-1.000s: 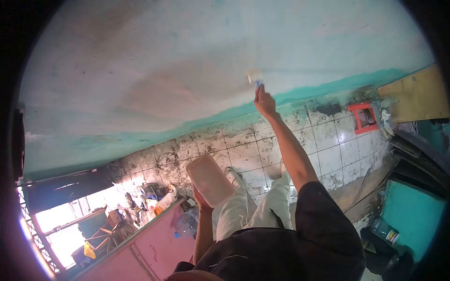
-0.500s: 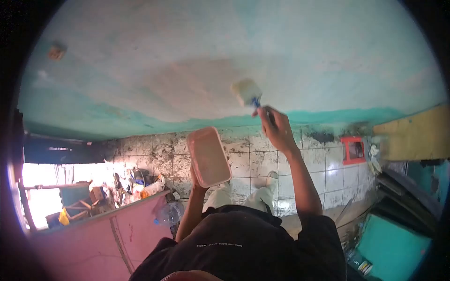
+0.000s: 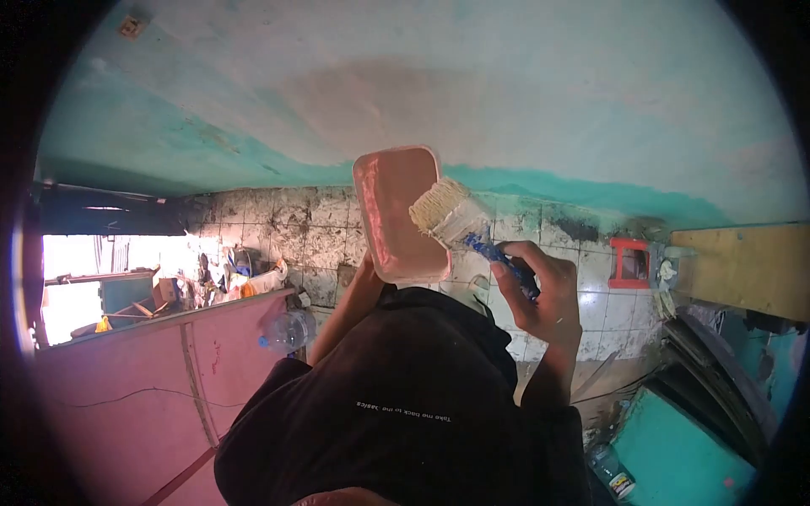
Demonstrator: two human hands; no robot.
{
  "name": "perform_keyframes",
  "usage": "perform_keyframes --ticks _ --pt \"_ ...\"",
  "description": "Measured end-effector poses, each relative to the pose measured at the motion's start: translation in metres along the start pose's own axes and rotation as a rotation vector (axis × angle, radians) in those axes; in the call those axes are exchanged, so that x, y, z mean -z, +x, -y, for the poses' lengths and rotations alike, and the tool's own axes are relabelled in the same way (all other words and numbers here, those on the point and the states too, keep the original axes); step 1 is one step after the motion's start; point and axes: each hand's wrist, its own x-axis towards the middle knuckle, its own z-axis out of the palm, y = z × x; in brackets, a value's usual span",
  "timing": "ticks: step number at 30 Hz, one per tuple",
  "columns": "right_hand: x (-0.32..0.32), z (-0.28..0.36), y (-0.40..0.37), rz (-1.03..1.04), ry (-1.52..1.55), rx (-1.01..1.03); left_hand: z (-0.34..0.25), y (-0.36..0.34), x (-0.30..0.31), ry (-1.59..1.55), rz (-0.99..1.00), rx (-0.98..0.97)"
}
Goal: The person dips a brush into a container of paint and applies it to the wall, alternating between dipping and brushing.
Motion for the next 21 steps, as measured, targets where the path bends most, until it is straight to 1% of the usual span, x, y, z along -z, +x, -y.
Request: perform_keyframes --ticks 1,4,5,6,8,9,10,12,13,14,15,16,17,18,19,20,21 --pt "0.004 -0.002 0.0 0.02 -0.002 0.052 0.004 0.002 -0.011 -0.003 0.019 0.013" --pt "0.01 -0.005 0.0 0.071 -0.064 0.061 0.018 0.007 -0.036 -0.042 0.06 0.075" --pt "0.009 -0.005 0.001 0.048 -0.059 0.068 0.021 0.008 -0.042 -0.065 0.087 0.112" --pt "0.006 -0.007 0.003 0.046 -0.056 0.064 0.021 0.01 -0.048 -0.063 0.084 0.116" --pt "0.003 -0.009 0.004 -0.03 -0.123 0.104 0.024 0.008 -0.057 0.041 0.161 0.045" --pt "0.003 -0.009 0.003 0.001 -0.162 0.068 0.025 0.007 -0.065 0.215 0.069 0.037" --pt "0.002 -0.009 0.006 -0.004 -0.164 0.067 0.026 0.009 -0.066 0.216 0.073 0.041" --pt "-0.007 -0.004 0.008 -0.045 -0.199 0.036 0.03 0.007 -0.065 0.16 -0.047 0.092" --pt "-0.013 -0.003 0.009 -0.075 -0.194 0.015 0.031 0.006 -0.066 0.161 -0.044 0.098" --pt "-0.018 -0.007 0.009 -0.081 -0.196 0.011 0.031 0.005 -0.066 0.227 -0.029 0.079" --pt "-0.024 -0.013 0.01 0.031 -0.25 0.003 0.03 0.006 -0.066 0.294 -0.011 0.06" --pt "-0.029 -0.019 0.01 0.144 -0.303 -0.011 0.028 0.007 -0.065 0.295 -0.008 0.07" --pt "-0.034 -0.023 0.011 0.207 -0.354 -0.023 0.027 0.006 -0.062 0.365 -0.024 0.082" --pt "-0.03 -0.02 0.012 0.206 -0.355 -0.036 0.027 0.005 -0.06 0.433 -0.042 0.093" --pt "-0.023 -0.012 0.015 0.193 -0.322 -0.053 0.029 0.006 -0.062 0.344 -0.048 0.065" --pt "-0.018 -0.006 0.016 0.182 -0.287 -0.069 0.03 0.006 -0.057 0.341 -0.057 0.073" --pt "-0.015 -0.005 0.015 0.13 -0.254 -0.059 0.03 0.006 -0.048 0.289 -0.067 0.067"
